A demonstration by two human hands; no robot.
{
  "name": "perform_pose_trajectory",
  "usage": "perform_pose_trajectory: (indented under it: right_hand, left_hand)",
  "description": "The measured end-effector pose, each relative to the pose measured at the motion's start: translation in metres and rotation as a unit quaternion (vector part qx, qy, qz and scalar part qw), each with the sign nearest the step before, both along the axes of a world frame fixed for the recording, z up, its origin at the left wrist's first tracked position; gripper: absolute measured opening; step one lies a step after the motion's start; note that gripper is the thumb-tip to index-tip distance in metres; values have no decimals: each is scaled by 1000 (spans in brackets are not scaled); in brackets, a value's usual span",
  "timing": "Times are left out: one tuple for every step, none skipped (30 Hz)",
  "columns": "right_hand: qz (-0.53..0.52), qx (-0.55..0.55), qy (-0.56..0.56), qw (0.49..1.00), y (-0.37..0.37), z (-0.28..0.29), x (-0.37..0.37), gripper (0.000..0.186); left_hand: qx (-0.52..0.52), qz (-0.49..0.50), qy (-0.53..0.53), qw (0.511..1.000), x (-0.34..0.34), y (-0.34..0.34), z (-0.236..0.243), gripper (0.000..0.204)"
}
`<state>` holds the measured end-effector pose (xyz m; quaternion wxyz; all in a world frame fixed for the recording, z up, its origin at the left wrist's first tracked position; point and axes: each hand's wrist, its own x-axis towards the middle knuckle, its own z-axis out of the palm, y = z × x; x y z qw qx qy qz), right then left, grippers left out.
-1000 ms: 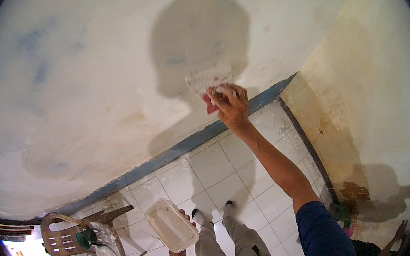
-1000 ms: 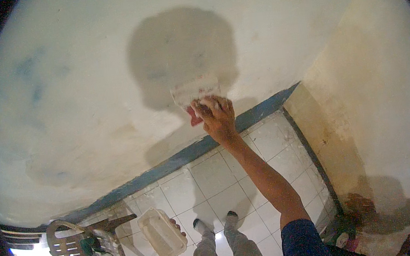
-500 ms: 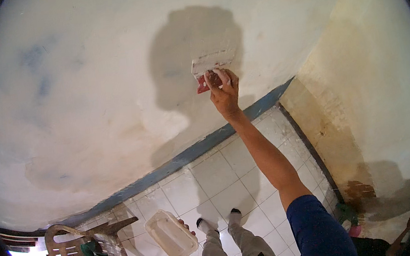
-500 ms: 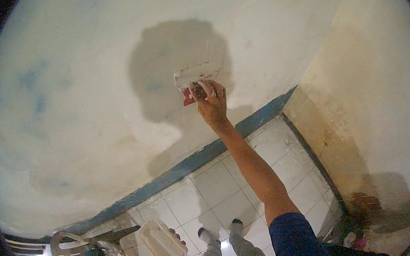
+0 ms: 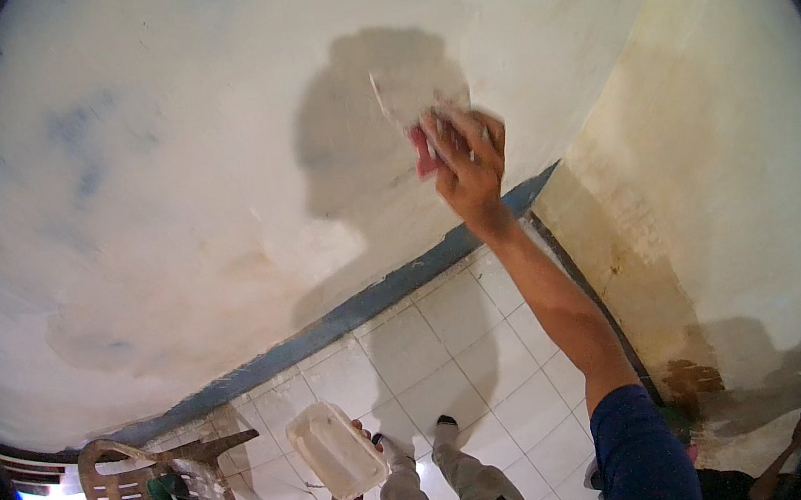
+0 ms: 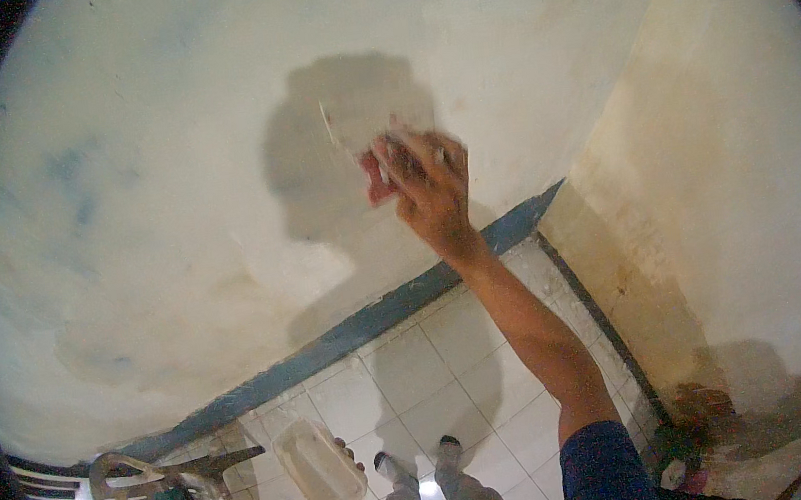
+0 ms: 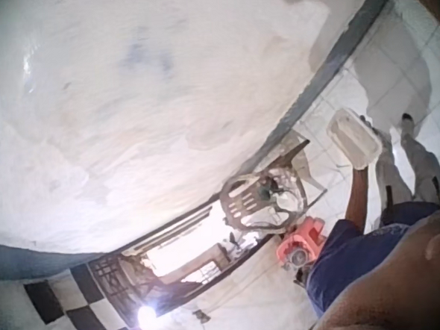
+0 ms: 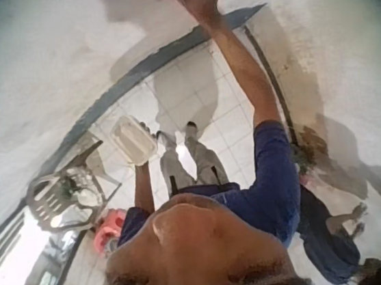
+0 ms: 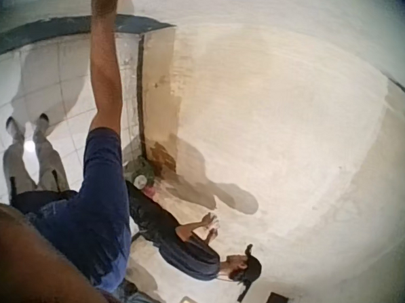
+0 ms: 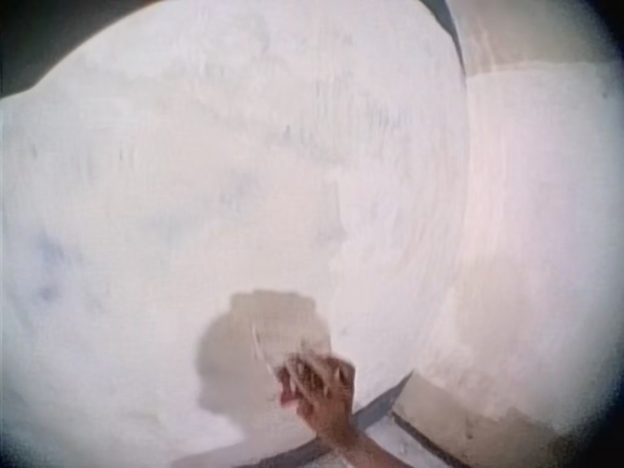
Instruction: The person applies white plaster to a damaged wall using a putty knife, repeatedly loading the tool from a plastic container.
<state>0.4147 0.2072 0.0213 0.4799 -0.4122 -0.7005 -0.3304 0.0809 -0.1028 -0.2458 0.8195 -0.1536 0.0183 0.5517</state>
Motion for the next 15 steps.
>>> perform_pose_trajectory:
  right_hand:
    - [-3, -1, 1, 1000, 6, 10, 1, 57]
    - [-21, 2, -10, 1000, 15, 15, -2, 60]
    - [-39, 6, -22, 999, 19, 15, -7, 62]
    - [-37, 5, -21, 999, 19, 4, -12, 62]
    - [-44, -32, -27, 998, 18, -19, -14, 64]
    - [-45, -68, -32, 996, 17, -46, -18, 65]
    - [-35, -85, -38, 995, 14, -75, -13, 65]
    - [-25, -103, -43, 993, 8, -104, -7, 64]
    - [-25, -103, -40, 994, 0, -129, -5, 64]
    - [-20, -137, -42, 989, -9, -150, -2, 63]
    - [-12, -174, -43, 984, -18, -159, -3, 61]
    - [-10, -175, -41, 984, -24, -165, 0, 61]
    - [6, -170, -30, 985, -30, -164, 1, 61]
    - [21, -166, -18, 986, -33, -162, 3, 60]
    - [20, -166, -17, 986, -34, -159, 5, 60]
  left_hand:
    - [0, 2, 12, 1000, 2, 0, 1, 66]
    - [-2, 4, 14, 1000, 2, -2, 1, 66]
    - [7, 4, 3, 1000, 3, -4, 1, 66]
    - [17, 3, -9, 1000, 3, -5, 1, 66]
    - [16, 4, -8, 1000, 3, -7, 1, 66]
    - [15, 16, 1, 1000, 3, -12, -1, 67]
    - [16, 22, 8, 1000, 3, -13, -2, 68]
    - [17, 20, 8, 1000, 4, -15, -3, 68]
    - [12, 12, 10, 1000, 1, -17, -6, 70]
    - [6, 4, 11, 1000, 0, -18, -7, 71]
    - [5, 6, 14, 1000, -1, -21, -5, 71]
    - [1, 13, 29, 1000, -2, -23, -2, 71]
    - [-1, 19, 43, 999, -2, -23, 0, 70]
    - [-1, 20, 44, 999, -3, -25, -1, 70]
    - [6, 26, 60, 998, -4, -28, -3, 72]
